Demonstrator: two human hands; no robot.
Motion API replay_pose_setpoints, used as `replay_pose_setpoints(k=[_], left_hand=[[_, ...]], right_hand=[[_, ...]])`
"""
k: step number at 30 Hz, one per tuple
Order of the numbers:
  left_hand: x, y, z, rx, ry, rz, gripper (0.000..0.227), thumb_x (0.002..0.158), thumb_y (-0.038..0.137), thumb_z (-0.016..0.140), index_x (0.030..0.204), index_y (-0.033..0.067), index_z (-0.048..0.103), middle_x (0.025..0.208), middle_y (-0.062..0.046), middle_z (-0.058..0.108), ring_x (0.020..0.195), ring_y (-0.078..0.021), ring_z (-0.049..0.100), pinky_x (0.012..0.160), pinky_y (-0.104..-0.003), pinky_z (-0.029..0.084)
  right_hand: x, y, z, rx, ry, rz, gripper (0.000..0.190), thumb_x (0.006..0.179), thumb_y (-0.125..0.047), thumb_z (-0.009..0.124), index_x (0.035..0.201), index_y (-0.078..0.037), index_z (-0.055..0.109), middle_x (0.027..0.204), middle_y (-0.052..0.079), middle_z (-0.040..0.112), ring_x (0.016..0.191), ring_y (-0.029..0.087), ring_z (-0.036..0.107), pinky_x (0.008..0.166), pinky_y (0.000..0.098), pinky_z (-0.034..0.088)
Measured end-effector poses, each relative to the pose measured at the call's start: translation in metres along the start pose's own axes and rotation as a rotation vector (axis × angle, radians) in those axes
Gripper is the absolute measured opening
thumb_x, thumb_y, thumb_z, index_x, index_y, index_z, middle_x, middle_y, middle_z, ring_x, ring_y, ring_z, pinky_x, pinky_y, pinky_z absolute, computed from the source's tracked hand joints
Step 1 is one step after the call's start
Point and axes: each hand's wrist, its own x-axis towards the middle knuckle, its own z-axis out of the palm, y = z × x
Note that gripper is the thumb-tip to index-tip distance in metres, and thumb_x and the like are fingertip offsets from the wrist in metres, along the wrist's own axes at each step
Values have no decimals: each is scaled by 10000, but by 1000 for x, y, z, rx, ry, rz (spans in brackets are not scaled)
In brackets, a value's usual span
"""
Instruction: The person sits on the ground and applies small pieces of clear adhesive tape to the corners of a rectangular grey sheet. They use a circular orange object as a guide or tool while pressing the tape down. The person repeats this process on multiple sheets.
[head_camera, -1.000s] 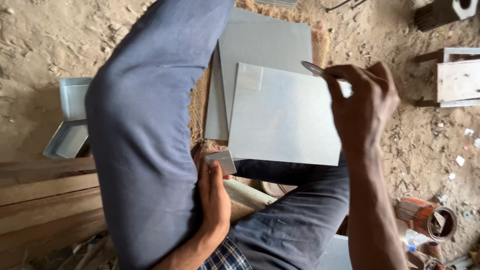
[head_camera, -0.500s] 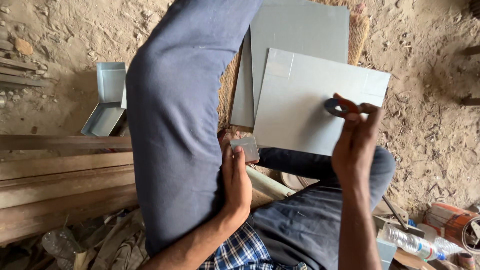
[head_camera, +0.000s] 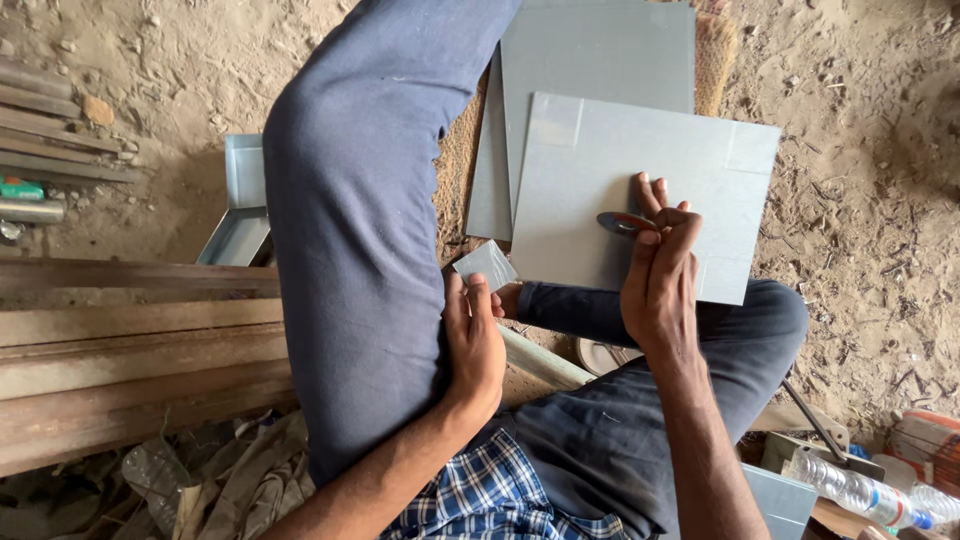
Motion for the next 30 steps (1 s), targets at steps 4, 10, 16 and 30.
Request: replay_pose_setpoints(k=[4, 10, 16, 30], left_hand=[[1, 3, 3, 76, -3, 52, 343, 1097, 318, 473, 1321, 67, 541, 903, -12, 513, 813, -117, 473, 760, -291, 469], [1, 0, 3, 102, 34, 42, 373, 1053, 258, 527, 1390, 98, 517, 1032, -23, 580, 878, -114, 517, 789, -291, 479], [10, -11, 2, 94, 25, 208, 443, 1031, 182, 588, 1449, 100, 468, 1230, -18, 563, 1102, -106, 563, 966, -280, 471], [-3, 21, -7, 121, -87, 237, 373, 893, -34, 695, 1246, 70, 638, 958, -40, 605, 846, -126, 590, 727, -263, 540]], right_hand=[[-2, 1, -1, 81, 55, -129, 354, 1143, -119, 264, 1327, 153, 132, 1438, 283, 560, 1406, 471, 474, 1233, 609, 290], [-6, -6, -2, 69, 19, -45, 129, 1143, -51, 317, 1193, 66, 341, 1469, 304, 562, 1426, 499, 471, 1231, 556, 385], [2, -8, 10, 150, 13, -93, 135, 1134, -57, 308, 1190, 58, 351, 1433, 297, 604, 1388, 473, 524, 1158, 532, 450], [3, -8, 9, 228, 12, -67, 138, 1136, -75, 332, 1183, 37, 397, 1400, 297, 617, 1386, 466, 524, 1071, 539, 534]])
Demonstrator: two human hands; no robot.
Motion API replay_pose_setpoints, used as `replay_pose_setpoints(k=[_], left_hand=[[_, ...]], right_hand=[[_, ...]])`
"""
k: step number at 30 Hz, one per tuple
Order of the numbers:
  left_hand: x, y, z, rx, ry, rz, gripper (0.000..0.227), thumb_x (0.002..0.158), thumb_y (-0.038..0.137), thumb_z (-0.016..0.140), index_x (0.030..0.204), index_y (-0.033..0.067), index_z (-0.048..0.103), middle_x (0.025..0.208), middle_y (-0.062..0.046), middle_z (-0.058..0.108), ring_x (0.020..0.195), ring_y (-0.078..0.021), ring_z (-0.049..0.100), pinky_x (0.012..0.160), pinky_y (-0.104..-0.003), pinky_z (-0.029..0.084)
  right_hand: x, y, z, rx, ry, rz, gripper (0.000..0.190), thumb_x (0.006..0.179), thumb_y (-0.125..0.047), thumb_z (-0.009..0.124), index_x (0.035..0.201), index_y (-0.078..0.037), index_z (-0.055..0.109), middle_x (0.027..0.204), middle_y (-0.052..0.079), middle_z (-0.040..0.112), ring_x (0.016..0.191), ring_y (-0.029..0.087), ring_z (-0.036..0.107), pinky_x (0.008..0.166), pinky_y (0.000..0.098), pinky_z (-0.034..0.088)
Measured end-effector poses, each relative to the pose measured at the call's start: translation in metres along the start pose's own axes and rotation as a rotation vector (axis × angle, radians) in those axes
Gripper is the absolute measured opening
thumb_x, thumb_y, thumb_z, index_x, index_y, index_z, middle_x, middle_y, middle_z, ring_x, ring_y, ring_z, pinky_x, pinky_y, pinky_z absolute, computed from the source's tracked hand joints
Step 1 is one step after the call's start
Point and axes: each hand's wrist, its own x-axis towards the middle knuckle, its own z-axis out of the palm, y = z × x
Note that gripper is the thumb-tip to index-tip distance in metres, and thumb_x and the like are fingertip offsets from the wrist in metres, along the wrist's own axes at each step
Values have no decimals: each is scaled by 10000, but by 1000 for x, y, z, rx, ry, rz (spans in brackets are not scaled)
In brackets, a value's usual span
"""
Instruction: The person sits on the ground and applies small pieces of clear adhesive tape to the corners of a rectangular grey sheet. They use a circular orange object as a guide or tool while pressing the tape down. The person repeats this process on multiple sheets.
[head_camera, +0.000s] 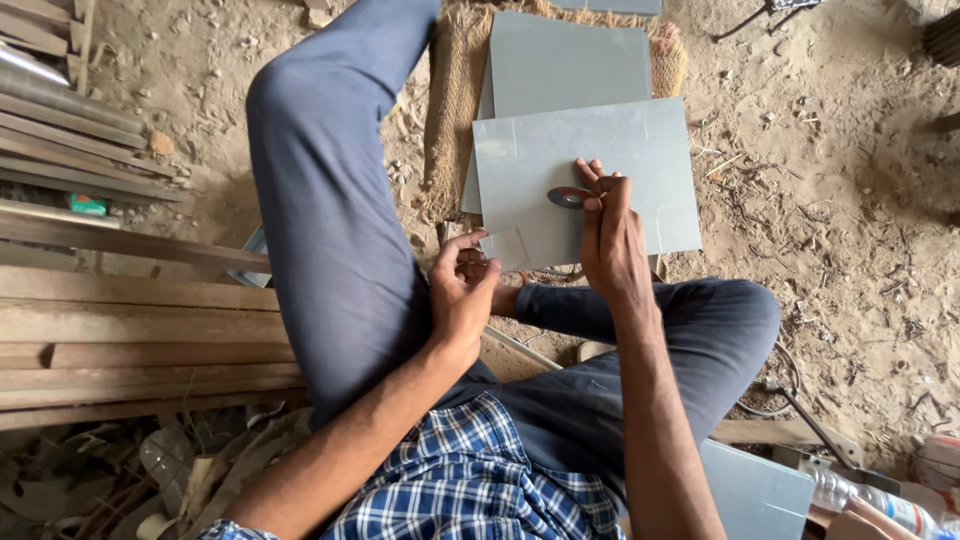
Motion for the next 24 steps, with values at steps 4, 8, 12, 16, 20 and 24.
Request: replay_pose_setpoints(k=[4, 8, 12, 16, 20, 24], left_hand=[[2, 4, -8, -104, 17, -27, 410, 832, -40, 745, 1200, 38, 582, 978, -35, 656, 872, -106, 646, 782, -236, 587], [4, 2, -15, -77, -18, -57, 287, 862, 4, 772, 1130, -12, 669, 950, -48, 709, 858, -92, 672, 778, -216, 569], [14, -4, -16, -22, -47, 41, 226, 864, 11, 800, 1064, -18, 700, 869, -40, 718, 765, -77, 647, 686, -218, 552], [31, -4, -17, 66, -81, 90, 182, 861, 14, 819, 997, -28, 706, 804, -32, 704, 694, -74, 629, 622, -214, 535], [25, -4, -22, 81, -106, 71, 196, 854, 37, 816, 989, -19, 684, 815, -17, 696, 703, -61, 640, 622, -202, 542], [29, 6, -20, 60, -132, -15, 159, 890, 61, 801, 976, -14, 691, 764, -37, 701, 648, -74, 646, 572, -208, 519]], right_hand=[[0, 4, 0, -32, 2, -11, 177, 1130, -103, 332, 1201, 39, 410, 1399, 310, 622, 1383, 470, 524, 1097, 548, 518], [0, 4, 1, -51, -35, -42, 178, 1168, -127, 314, 1198, 30, 392, 1423, 303, 607, 1429, 462, 506, 1193, 560, 441], [3, 4, -2, -75, -63, -2, 190, 1157, -126, 315, 1220, 35, 393, 1430, 309, 598, 1434, 467, 493, 1215, 558, 398], [7, 2, 1, -109, -70, -5, 185, 1173, -129, 295, 1221, 28, 382, 1463, 297, 590, 1459, 456, 484, 1269, 572, 333], [-2, 0, -1, -87, -72, 3, 236, 1181, -161, 304, 1274, 42, 381, 1487, 297, 575, 1477, 470, 467, 1277, 559, 338], [5, 2, -1, -108, -59, 6, 235, 1183, -173, 308, 1269, 33, 382, 1482, 289, 588, 1474, 471, 474, 1287, 564, 325]])
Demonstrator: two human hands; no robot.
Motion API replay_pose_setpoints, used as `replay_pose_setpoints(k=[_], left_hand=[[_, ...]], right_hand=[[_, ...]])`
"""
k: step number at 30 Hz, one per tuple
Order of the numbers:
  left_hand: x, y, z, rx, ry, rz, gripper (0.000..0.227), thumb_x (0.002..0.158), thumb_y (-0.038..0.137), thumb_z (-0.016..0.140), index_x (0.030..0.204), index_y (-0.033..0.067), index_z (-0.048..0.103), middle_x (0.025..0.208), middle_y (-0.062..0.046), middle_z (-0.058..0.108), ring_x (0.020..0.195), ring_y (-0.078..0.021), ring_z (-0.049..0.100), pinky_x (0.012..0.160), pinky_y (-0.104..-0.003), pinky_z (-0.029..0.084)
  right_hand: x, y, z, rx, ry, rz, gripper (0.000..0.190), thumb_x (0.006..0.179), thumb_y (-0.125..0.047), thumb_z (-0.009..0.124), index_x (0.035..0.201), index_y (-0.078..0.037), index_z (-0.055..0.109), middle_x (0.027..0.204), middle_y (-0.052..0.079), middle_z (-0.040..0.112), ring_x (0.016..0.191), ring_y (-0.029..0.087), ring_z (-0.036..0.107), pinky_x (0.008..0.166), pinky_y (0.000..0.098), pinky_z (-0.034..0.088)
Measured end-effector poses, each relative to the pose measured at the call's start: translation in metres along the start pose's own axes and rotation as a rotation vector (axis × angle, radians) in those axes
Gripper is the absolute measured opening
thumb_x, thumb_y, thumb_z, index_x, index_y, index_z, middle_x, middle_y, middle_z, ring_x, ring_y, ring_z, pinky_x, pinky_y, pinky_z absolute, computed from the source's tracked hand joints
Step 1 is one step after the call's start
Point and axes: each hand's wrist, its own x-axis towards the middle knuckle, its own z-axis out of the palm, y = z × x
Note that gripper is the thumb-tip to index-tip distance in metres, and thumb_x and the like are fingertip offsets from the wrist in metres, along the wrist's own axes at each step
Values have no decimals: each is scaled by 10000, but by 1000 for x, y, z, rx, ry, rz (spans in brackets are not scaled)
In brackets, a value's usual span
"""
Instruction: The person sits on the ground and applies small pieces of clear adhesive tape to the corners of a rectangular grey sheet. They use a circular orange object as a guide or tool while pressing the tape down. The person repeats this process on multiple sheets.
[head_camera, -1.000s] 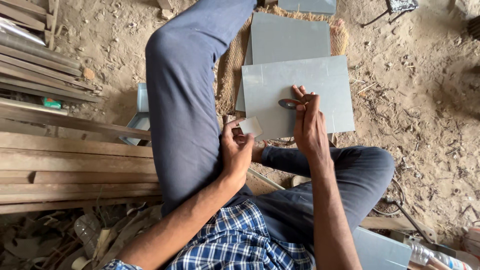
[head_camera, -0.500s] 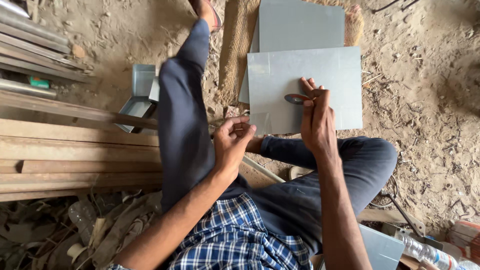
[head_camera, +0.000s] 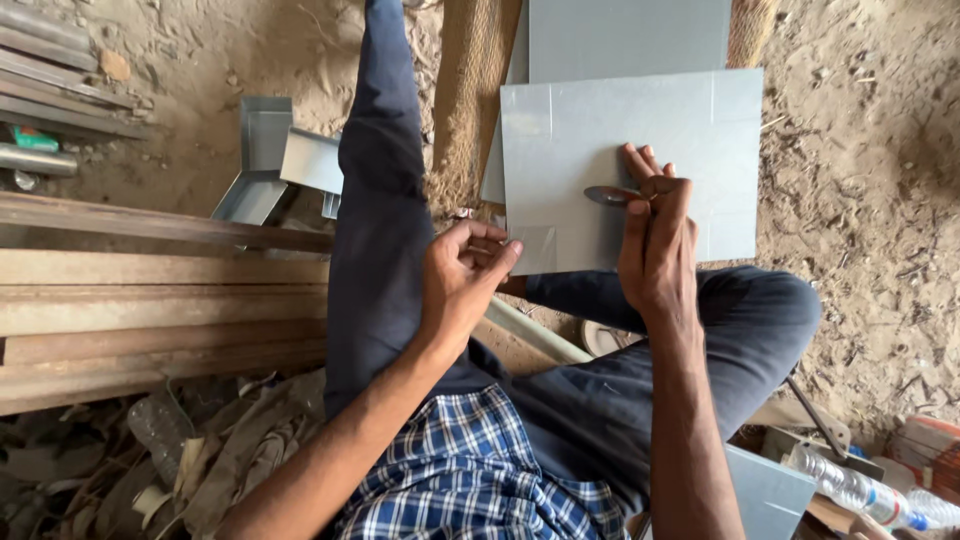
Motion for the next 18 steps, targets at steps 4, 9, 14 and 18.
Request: replay_pose_setpoints(k=[4, 9, 14, 18], left_hand=[[2, 7, -6, -21, -37, -71, 148, 872, 54, 808, 953, -12, 703, 783, -34, 720, 651, -78, 661, 586, -209, 559], [1, 7, -5, 39, -52, -6, 142, 876, 45, 797, 969, -1, 700, 790, -38, 727, 680, -70, 666, 602, -204, 554], [-2, 4, -2, -28, -30, -47, 129, 884, 28, 777, 965, -4, 681, 793, -18, 699, 656, -66, 641, 587, -206, 535], [-2, 7, 1, -46, -2, -45, 121, 903, 24, 771, 973, -11, 679, 777, -21, 687, 658, -62, 630, 598, -202, 528]], right_hand=[[-2, -2, 3, 6, -7, 18, 249, 1186, -188, 296, 1280, 30, 370, 1483, 294, 580, 1471, 473, 468, 1286, 568, 322], [-1, 1, 0, 14, 13, -1, 205, 1198, -201, 312, 1185, -5, 372, 1466, 285, 602, 1482, 473, 476, 1289, 571, 337], [-4, -3, 1, 31, 19, -3, 178, 1183, -175, 325, 1188, -5, 376, 1464, 291, 594, 1465, 475, 482, 1275, 580, 343], [2, -5, -1, 7, 20, 1, 145, 1172, -146, 331, 1157, -8, 374, 1459, 290, 597, 1460, 476, 485, 1265, 582, 339]])
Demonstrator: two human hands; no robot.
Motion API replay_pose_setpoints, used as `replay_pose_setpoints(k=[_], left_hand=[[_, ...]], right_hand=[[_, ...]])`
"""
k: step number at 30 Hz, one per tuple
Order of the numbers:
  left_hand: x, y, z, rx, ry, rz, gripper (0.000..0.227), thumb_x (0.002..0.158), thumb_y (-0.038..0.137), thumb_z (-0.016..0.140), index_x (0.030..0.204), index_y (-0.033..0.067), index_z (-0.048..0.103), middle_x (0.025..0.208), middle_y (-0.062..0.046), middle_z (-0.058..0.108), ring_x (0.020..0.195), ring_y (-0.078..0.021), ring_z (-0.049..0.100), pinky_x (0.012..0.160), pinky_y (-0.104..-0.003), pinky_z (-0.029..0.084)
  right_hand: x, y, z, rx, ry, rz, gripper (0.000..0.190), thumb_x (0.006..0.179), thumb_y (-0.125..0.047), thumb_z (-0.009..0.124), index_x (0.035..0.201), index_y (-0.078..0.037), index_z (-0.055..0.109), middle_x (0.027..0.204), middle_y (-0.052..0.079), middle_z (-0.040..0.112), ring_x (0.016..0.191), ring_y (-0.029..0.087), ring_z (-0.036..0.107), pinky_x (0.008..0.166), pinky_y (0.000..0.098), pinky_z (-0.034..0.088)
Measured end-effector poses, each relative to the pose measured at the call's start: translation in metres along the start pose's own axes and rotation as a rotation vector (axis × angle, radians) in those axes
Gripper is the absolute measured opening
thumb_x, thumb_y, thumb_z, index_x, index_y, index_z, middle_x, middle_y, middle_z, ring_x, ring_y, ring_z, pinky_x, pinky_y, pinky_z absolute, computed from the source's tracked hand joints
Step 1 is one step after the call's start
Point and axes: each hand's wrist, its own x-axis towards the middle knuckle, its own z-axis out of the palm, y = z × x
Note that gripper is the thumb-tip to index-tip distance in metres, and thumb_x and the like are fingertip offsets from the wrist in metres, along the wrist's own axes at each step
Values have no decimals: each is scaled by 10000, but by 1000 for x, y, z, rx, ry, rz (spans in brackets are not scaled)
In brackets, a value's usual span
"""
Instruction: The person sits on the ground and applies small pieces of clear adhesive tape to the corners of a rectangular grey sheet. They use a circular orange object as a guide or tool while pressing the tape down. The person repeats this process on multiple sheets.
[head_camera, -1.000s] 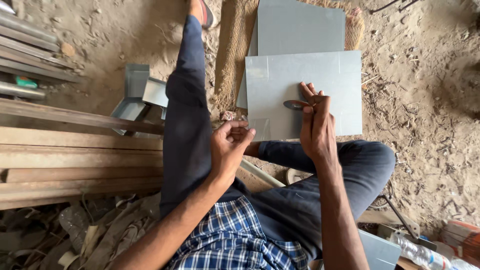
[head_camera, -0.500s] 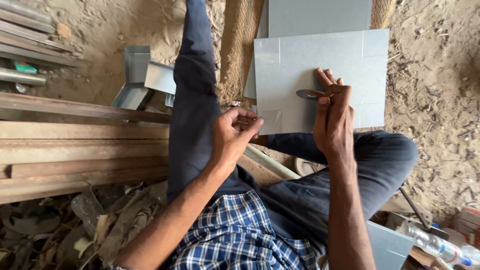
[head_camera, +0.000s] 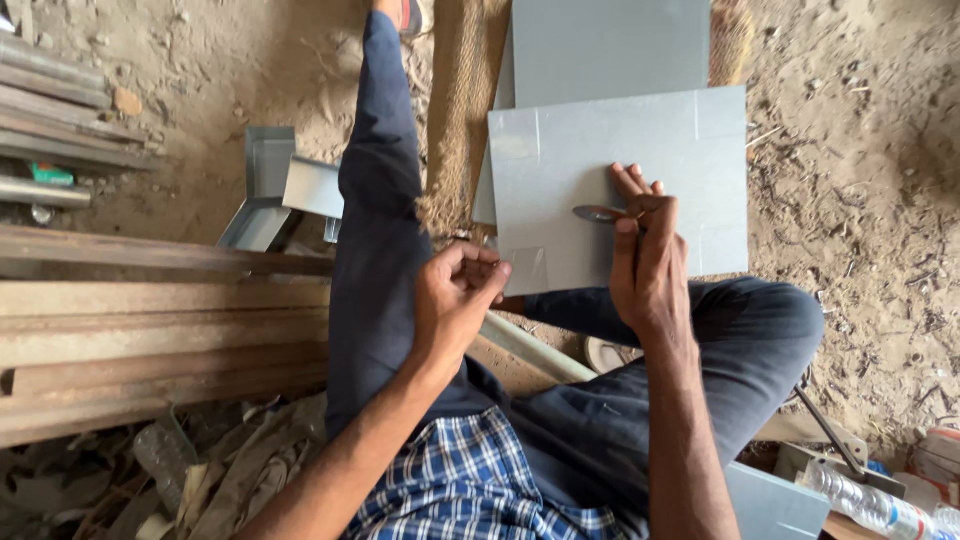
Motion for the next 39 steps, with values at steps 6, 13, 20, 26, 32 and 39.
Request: replay_pose_setpoints(k=[6, 13, 20, 26, 32, 39], left_hand=[[-3, -7, -1, 38, 15, 41, 112, 899, 30, 770, 962, -9, 687, 806, -28, 706, 681, -66, 657, 622, -211, 572], [-3, -5, 3, 10, 24, 54, 129, 893, 22, 774, 980, -6, 684, 823, -42, 698, 700, -77, 657, 632, -213, 578], [-4, 1, 3, 52, 44, 55, 108, 895, 22, 757, 968, -7, 682, 820, -54, 703, 689, -91, 661, 627, -230, 585], [-5, -2, 8, 41, 71, 52, 105, 909, 30, 759, 967, -10, 682, 806, -38, 692, 687, -76, 646, 622, -217, 558], [-7, -4, 11, 30, 95, 59, 110, 908, 52, 767, 969, -2, 694, 795, -12, 689, 683, -63, 634, 615, -210, 542], [-9, -7, 10, -77, 105, 47, 154, 1008, 169, 676, 995, 17, 691, 776, 4, 670, 694, -66, 644, 639, -225, 567]], right_hand=[[-5, 3, 1, 15, 1, 0, 161, 1178, -159, 332, 1163, -4, 373, 1467, 280, 598, 1467, 472, 485, 1267, 575, 353], [-5, 6, 0, 35, -10, 7, 217, 1183, -204, 308, 1171, -3, 389, 1471, 284, 592, 1472, 474, 476, 1269, 573, 348], [-3, 2, 2, 12, -27, 26, 274, 1174, -216, 312, 1273, 23, 402, 1461, 281, 596, 1446, 463, 489, 1259, 593, 345], [-3, 3, 0, 17, 1, -4, 202, 1187, -185, 328, 1183, 9, 386, 1461, 280, 604, 1458, 470, 496, 1267, 581, 352], [-1, 2, -1, 20, 11, -5, 190, 1176, -177, 333, 1167, 7, 383, 1449, 287, 605, 1448, 469, 500, 1254, 572, 362], [-3, 4, 0, 31, -11, 25, 224, 1172, -210, 330, 1192, 4, 392, 1434, 288, 612, 1445, 464, 490, 1248, 569, 367]])
